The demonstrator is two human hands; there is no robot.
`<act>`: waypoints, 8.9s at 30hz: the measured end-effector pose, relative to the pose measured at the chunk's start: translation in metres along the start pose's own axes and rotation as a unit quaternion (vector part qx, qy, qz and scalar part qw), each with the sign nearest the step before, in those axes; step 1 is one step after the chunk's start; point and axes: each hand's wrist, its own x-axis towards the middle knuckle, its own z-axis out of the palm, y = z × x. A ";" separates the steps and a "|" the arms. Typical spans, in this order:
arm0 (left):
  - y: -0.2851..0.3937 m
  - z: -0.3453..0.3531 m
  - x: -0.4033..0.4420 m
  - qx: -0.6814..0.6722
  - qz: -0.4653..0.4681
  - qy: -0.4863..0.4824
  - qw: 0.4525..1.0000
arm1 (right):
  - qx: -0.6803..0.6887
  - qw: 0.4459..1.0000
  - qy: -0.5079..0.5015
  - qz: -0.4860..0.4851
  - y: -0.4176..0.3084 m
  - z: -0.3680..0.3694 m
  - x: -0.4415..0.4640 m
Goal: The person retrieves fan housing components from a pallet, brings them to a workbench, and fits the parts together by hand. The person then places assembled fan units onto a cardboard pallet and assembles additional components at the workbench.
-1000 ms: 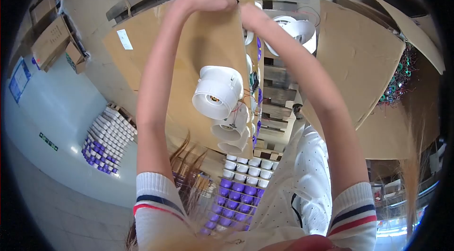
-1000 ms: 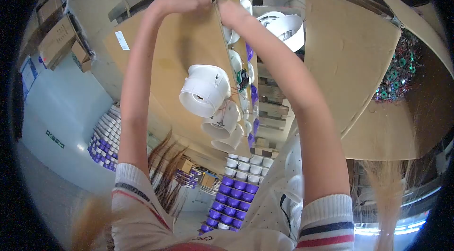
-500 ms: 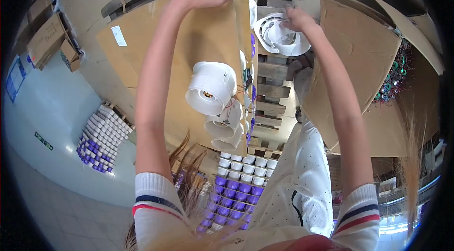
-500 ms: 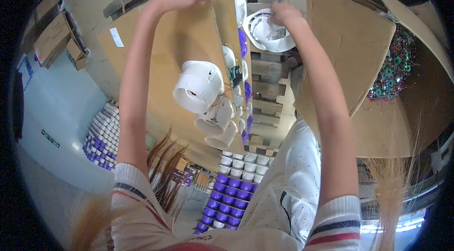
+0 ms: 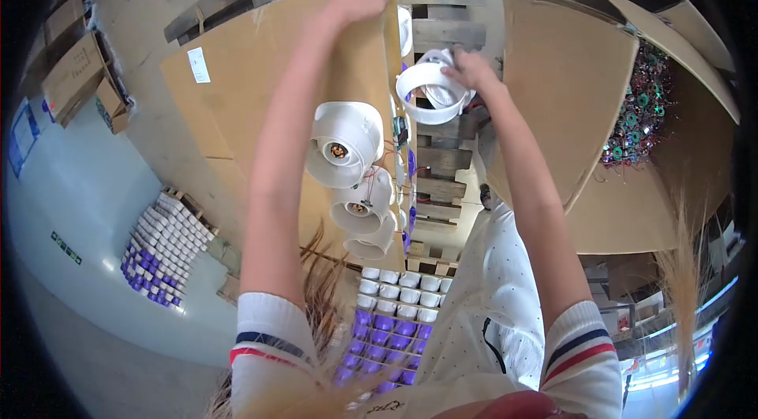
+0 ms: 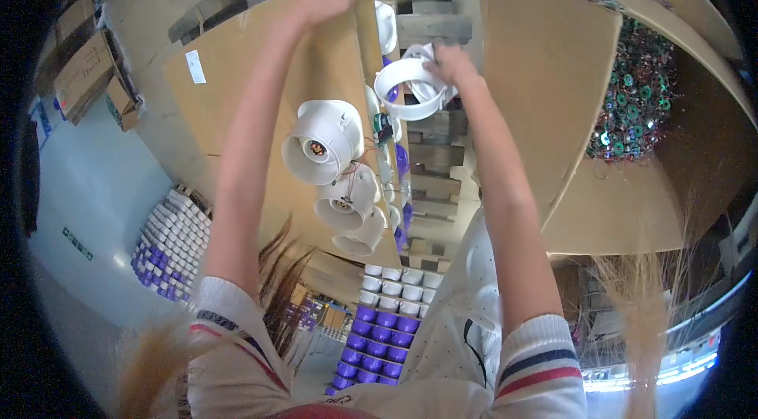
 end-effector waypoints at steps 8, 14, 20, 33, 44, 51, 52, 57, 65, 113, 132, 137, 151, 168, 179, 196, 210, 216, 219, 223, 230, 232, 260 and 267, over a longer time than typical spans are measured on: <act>0.084 0.036 -0.093 -0.088 -0.006 0.207 0.974 | 0.061 0.980 -0.161 0.095 -0.032 -0.006 -0.033; 0.143 0.134 -0.243 -0.221 -0.267 0.328 0.879 | -0.049 0.995 -0.050 0.073 -0.069 -0.004 -0.117; 0.268 0.169 -0.375 -0.633 -0.379 0.373 0.562 | 0.038 0.995 0.086 -0.014 -0.103 -0.020 -0.279; 0.468 0.120 -0.486 -0.753 -0.090 0.082 0.646 | 0.477 0.764 0.428 0.076 -0.102 -0.092 -0.726; 0.653 0.176 -0.431 -0.603 0.010 -0.201 0.772 | 0.573 0.376 0.718 0.122 0.026 -0.052 -0.948; 0.791 0.262 -0.392 -0.578 -0.012 -0.169 0.798 | 0.099 0.547 0.787 0.267 0.182 -0.065 -1.032; 0.813 0.279 -0.387 -0.585 0.002 -0.171 0.792 | 0.092 0.576 0.768 0.265 0.199 -0.068 -1.040; 0.905 0.361 -0.365 -0.514 0.013 -0.166 0.842 | -0.006 0.664 0.709 0.238 0.291 -0.050 -1.032; 0.981 0.414 -0.375 -0.383 0.159 -0.089 0.906 | 0.611 0.452 0.649 -0.033 0.248 -0.074 -1.093; 0.998 0.483 -0.382 -0.644 -0.070 -0.402 0.647 | -0.064 0.807 0.549 0.209 0.291 -0.136 -1.073; 1.008 0.445 -0.368 -0.468 -0.062 -0.215 0.855 | 0.177 0.577 0.767 0.220 0.310 -0.139 -1.124; 1.033 0.470 -0.333 -0.420 0.072 -0.212 0.880 | 0.597 0.600 0.504 0.170 0.361 -0.128 -1.106; 0.961 0.473 -0.349 -0.436 0.100 0.078 0.891 | 0.565 0.568 0.589 0.109 0.288 -0.105 -1.051; 0.705 0.281 -0.433 -0.641 0.093 0.256 0.717 | 0.542 0.803 0.118 -0.218 0.072 -0.183 -0.858; 0.433 0.114 -0.330 -0.598 -0.015 0.114 0.793 | 0.611 0.767 0.124 -0.149 -0.038 -0.172 -0.557; 0.059 0.011 -0.049 -0.429 -0.183 0.000 0.885 | 0.788 0.607 0.084 -0.060 -0.064 -0.095 -0.104; -0.023 -0.014 -0.026 0.020 -0.093 0.223 0.970 | 0.727 0.674 0.099 -0.089 -0.050 -0.099 -0.018; -0.007 -0.032 -0.047 -0.067 -0.070 0.303 0.948 | 0.639 0.765 0.052 -0.061 -0.048 -0.085 0.010; 0.002 -0.041 -0.054 -0.108 -0.118 0.283 0.946 | 0.566 0.820 0.029 -0.079 -0.056 -0.075 0.018; 0.014 -0.050 -0.063 -0.125 -0.148 0.273 0.943 | 0.529 0.839 0.000 -0.126 -0.080 -0.065 0.025; 0.004 -0.043 -0.051 -0.108 -0.117 0.247 0.956 | 0.506 0.843 0.029 -0.179 -0.121 -0.041 0.032; 0.005 -0.041 -0.047 -0.108 -0.147 0.219 0.959 | 0.532 0.828 0.027 -0.176 -0.125 -0.024 0.035; 0.290 0.070 -0.322 -0.101 -0.163 -0.135 0.972 | 0.604 0.722 0.333 0.060 -0.050 -0.180 -0.422; 0.450 0.128 -0.377 0.008 -0.015 0.002 1.000 | 0.522 0.712 0.462 0.084 0.026 -0.129 -0.642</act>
